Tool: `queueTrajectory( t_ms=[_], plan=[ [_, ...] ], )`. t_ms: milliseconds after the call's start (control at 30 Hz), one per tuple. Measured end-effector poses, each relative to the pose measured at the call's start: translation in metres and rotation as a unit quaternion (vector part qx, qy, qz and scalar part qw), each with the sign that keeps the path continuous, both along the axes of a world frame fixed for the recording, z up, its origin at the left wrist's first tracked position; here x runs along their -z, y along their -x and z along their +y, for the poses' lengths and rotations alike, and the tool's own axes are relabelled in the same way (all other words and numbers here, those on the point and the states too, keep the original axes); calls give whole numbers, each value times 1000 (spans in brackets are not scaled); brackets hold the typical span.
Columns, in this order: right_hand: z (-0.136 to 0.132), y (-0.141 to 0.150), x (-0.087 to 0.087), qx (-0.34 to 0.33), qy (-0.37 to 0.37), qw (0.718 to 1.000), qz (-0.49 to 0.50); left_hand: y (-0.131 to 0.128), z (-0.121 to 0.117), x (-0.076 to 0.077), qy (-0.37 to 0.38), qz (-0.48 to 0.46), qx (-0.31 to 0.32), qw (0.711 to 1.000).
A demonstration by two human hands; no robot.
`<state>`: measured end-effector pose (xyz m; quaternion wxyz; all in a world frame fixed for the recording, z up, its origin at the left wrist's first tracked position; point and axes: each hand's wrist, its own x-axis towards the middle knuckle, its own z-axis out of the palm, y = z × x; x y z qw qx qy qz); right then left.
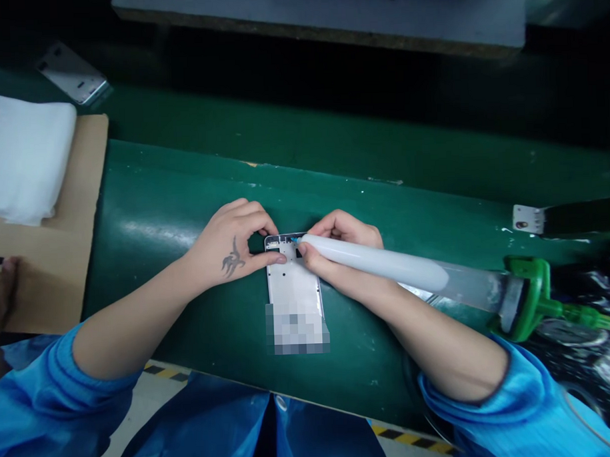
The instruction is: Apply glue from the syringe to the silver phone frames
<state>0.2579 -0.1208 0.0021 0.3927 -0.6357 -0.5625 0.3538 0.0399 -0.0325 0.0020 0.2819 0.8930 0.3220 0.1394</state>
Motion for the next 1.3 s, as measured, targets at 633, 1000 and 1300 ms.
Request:
queueTrajectory(
  t_ms=[633, 1000, 1300],
  plan=[
    [4, 6, 1, -16, -15, 1000, -19, 2, 0, 1, -1, -9, 4, 1000],
    [4, 6, -3, -3, -11, 1000, -18, 5, 1, 4, -4, -13, 8, 1000],
    [-1, -1, 10, 5, -36, 996, 83, 5, -2, 7, -35, -22, 4, 999]
  ],
)
